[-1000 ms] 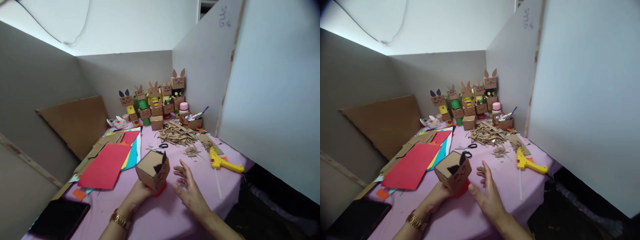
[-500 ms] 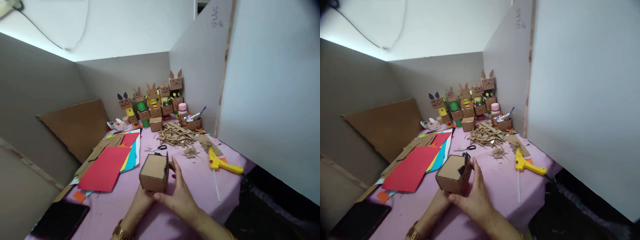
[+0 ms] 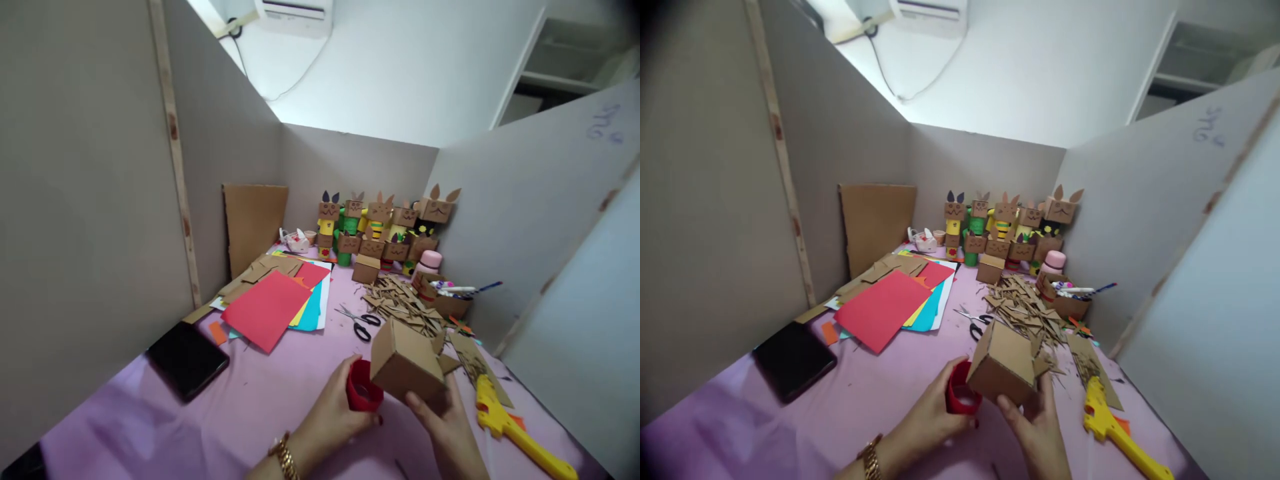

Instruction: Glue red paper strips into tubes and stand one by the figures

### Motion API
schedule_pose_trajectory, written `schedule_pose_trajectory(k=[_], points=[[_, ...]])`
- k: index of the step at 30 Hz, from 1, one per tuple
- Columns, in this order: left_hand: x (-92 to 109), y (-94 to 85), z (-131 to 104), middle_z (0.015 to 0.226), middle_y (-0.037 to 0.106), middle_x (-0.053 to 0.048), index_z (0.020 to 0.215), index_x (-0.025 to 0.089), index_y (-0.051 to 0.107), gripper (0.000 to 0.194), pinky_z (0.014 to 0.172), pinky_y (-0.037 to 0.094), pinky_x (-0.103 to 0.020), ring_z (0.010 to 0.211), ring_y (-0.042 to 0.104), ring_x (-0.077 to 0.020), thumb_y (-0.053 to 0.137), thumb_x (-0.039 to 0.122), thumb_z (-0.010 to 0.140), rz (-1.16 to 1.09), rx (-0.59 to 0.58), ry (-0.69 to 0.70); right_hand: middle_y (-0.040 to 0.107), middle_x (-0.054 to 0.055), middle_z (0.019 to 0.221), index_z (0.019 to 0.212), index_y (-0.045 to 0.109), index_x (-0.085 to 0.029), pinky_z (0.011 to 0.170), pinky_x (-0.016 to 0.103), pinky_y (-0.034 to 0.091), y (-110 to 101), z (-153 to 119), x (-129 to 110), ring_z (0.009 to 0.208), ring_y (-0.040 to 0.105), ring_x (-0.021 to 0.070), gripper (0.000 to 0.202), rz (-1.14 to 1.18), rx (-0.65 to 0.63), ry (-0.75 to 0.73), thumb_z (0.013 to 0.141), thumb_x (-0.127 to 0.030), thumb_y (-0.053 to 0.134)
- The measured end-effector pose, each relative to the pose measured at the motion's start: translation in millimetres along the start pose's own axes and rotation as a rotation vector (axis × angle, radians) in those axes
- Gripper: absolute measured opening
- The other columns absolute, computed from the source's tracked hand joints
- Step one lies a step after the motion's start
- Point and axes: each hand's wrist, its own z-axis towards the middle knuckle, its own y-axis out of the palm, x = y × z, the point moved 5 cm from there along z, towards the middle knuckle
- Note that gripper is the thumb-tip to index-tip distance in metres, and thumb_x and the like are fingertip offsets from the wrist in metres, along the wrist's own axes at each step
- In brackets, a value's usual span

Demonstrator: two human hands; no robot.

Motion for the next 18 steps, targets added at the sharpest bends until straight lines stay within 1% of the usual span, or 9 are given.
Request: schedule_pose_trajectory(k=[3, 7, 9, 11, 14, 16, 18], points=[[-2, -1.6, 0, 0.117, 0.060, -0.008, 0.119, 0.020, 0.048, 0.071, 0.087, 0.044, -0.034, 0.106, 0.054, -0.0273, 0.074, 0.005, 0.054, 0.005, 0.036, 0.013, 0.047, 0.011, 0.135, 0.136, 0.024, -0.028, 0.097, 0.042, 0.041, 3, -4, 3, 0.118, 0.049, 0.0300, 0.093, -0.045, -0.038, 0.003, 0.061, -0.046, 0.075], [1, -4.0, -2, 0.117, 0.060, -0.008, 0.115, 0.019, 0.051, 0.063, 0.087, 0.042, -0.035, 0.107, 0.053, -0.0294, 0.074, 0.011, 0.057, 0.036, 0.094, 0.028, 0.034, 0.013, 0.143, 0.139, 0.015, -0.028, 0.102, 0.046, 0.035, 13, -4, 17, 0.126, 0.040, 0.0305, 0.098, -0.070, -0.116, 0.018, 0.063, -0.044, 0.075], [4, -5.1, -4, 0.115, 0.061, -0.009, 0.112, 0.019, 0.053, 0.061, 0.087, 0.041, -0.035, 0.106, 0.053, -0.0302, 0.076, 0.014, 0.055, 0.058, 0.121, 0.032, 0.033, 0.013, 0.143, 0.140, 0.013, -0.028, 0.102, 0.047, 0.033, 15, -3, 23, 0.127, 0.038, 0.0312, 0.098, -0.084, -0.137, 0.018, 0.064, -0.044, 0.074], [6, -6.1, -5, 0.114, 0.060, -0.009, 0.110, 0.018, 0.055, 0.061, 0.087, 0.041, -0.036, 0.105, 0.052, -0.0308, 0.077, 0.016, 0.054, 0.081, 0.147, 0.032, 0.039, 0.013, 0.140, 0.140, 0.013, -0.027, 0.102, 0.047, 0.034, 15, -2, 25, 0.126, 0.039, 0.0316, 0.099, -0.121, -0.132, 0.011, 0.064, -0.045, 0.073], [8, -7.6, -7, 0.112, 0.060, -0.010, 0.107, 0.019, 0.056, 0.059, 0.086, 0.040, -0.038, 0.104, 0.052, -0.0313, 0.077, 0.016, 0.052, 0.105, 0.170, 0.030, 0.048, 0.013, 0.133, 0.141, 0.014, -0.027, 0.098, 0.047, 0.040, 13, 0, 22, 0.121, 0.045, 0.0326, 0.101, -0.192, -0.113, 0.006, 0.063, -0.046, 0.074], [9, -8.3, -8, 0.110, 0.060, -0.010, 0.106, 0.019, 0.057, 0.058, 0.086, 0.039, -0.039, 0.103, 0.051, -0.0316, 0.077, 0.015, 0.052, 0.108, 0.173, 0.035, 0.053, 0.012, 0.129, 0.141, 0.014, -0.027, 0.094, 0.045, 0.044, 15, 0, 19, 0.119, 0.048, 0.0326, 0.100, -0.220, -0.121, 0.000, 0.063, -0.047, 0.073], [8, -8.4, -8, 0.111, 0.059, -0.010, 0.107, 0.018, 0.057, 0.058, 0.087, 0.038, -0.040, 0.104, 0.050, -0.0325, 0.076, 0.014, 0.053, 0.089, 0.161, 0.045, 0.056, 0.011, 0.126, 0.141, 0.014, -0.027, 0.094, 0.044, 0.044, 17, -1, 16, 0.119, 0.048, 0.0315, 0.098, -0.231, -0.135, -0.012, 0.065, -0.048, 0.071]])
